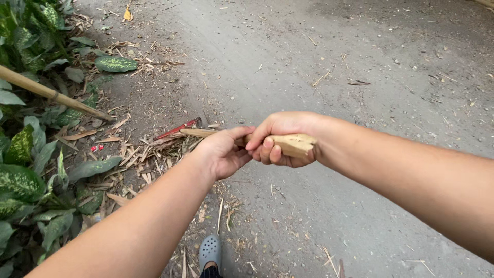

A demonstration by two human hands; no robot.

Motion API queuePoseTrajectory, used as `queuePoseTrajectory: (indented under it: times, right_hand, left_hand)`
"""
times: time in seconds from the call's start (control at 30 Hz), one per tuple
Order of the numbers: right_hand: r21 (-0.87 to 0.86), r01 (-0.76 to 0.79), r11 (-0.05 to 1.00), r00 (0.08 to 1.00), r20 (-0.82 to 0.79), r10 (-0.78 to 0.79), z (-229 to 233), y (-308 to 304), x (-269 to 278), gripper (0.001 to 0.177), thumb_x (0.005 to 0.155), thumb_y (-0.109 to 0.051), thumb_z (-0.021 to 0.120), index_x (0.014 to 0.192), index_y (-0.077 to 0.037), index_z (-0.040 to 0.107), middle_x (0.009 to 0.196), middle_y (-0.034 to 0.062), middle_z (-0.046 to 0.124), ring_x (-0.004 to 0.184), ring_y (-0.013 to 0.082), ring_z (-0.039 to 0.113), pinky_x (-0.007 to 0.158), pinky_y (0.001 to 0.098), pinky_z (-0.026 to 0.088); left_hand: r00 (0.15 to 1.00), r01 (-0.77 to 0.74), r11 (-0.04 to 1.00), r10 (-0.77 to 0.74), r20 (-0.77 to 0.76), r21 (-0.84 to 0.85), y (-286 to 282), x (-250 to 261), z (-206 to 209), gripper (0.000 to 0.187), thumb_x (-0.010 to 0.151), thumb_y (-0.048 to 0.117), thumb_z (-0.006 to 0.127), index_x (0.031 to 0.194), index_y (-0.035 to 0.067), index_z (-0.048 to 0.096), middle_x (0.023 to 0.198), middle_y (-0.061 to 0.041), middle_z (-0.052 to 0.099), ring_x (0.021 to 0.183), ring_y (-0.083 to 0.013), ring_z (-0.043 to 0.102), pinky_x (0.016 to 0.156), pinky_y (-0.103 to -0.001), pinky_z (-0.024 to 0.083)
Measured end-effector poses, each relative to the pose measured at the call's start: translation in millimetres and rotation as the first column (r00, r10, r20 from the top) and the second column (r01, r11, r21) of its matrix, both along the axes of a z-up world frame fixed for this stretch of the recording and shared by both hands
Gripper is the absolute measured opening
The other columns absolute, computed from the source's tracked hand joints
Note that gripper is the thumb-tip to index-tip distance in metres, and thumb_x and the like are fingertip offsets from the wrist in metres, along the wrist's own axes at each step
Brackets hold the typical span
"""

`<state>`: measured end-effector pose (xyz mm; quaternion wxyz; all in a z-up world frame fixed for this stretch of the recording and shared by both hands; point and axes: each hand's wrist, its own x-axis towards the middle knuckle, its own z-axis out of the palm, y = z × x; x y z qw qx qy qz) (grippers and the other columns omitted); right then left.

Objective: The person uses a wooden hand rake to pull together dry bamboo leaves and other debris from a dirt path into a pile.

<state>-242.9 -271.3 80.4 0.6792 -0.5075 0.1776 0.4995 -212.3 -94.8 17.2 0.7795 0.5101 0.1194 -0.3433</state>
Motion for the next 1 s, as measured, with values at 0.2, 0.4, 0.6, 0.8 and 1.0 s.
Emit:
queuePoseTrajectory:
  times: [0.2,0.4,0.6,0.8,1.0]
  right_hand:
    - [-0.006,-0.034,0.999,0.999,-0.011,0.034,20,-5,-22,0.015,0.092,-0.011,0.063,0.086,-0.002,0.054,0.062,-0.0023,0.053,0.044,0.0008,0.054,0.035,0.0142,0.048]
    - [-0.007,-0.006,1.0,0.996,0.086,0.007,35,18,-17,0.016,0.092,-0.009,0.065,0.086,-0.001,0.053,0.065,-0.0015,0.055,0.045,0.0007,0.054,0.034,0.0144,0.046]
    - [-0.031,-0.021,0.999,0.986,0.165,0.026,36,81,20,0.015,0.091,-0.008,0.064,0.088,0.0,0.053,0.063,-0.0009,0.055,0.045,0.0013,0.053,0.034,0.0149,0.046]
    - [0.035,-0.117,0.993,0.976,0.188,0.108,16,156,85,0.014,0.091,-0.009,0.064,0.089,-0.006,0.05,0.058,-0.003,0.052,0.043,0.0031,0.052,0.034,0.0168,0.045]
    - [0.037,-0.149,0.988,0.967,0.216,0.137,-12,218,140,0.012,0.091,-0.007,0.062,0.091,-0.003,0.051,0.06,-0.0006,0.054,0.045,0.0044,0.054,0.035,0.0172,0.045]
  left_hand:
    - [0.995,-0.048,0.999,0.046,0.089,0.01,-7,-28,8,0.017,0.094,0.021,0.065,0.093,0.005,0.067,0.092,-0.007,0.066,0.089,-0.019,0.061,0.084,-0.031,0.053]
    - [0.988,-0.081,0.995,0.073,0.134,0.053,16,-25,33,0.016,0.093,0.024,0.064,0.092,0.008,0.065,0.091,-0.006,0.066,0.089,-0.018,0.062,0.085,-0.031,0.053]
    - [0.983,-0.147,0.984,0.135,0.124,0.097,79,8,42,0.018,0.091,0.026,0.067,0.097,0.009,0.066,0.097,-0.005,0.066,0.091,-0.0173,0.062,0.084,-0.03,0.056]
    - [0.982,-0.18,0.971,0.167,0.093,0.157,160,63,31,0.022,0.09,0.028,0.071,0.098,0.008,0.067,0.096,-0.005,0.066,0.09,-0.0162,0.062,0.081,-0.028,0.056]
    - [0.976,-0.216,0.958,0.205,0.075,0.191,220,107,15,0.027,0.093,0.029,0.069,0.106,0.006,0.065,0.102,-0.006,0.065,0.088,-0.0166,0.064,0.079,-0.028,0.056]
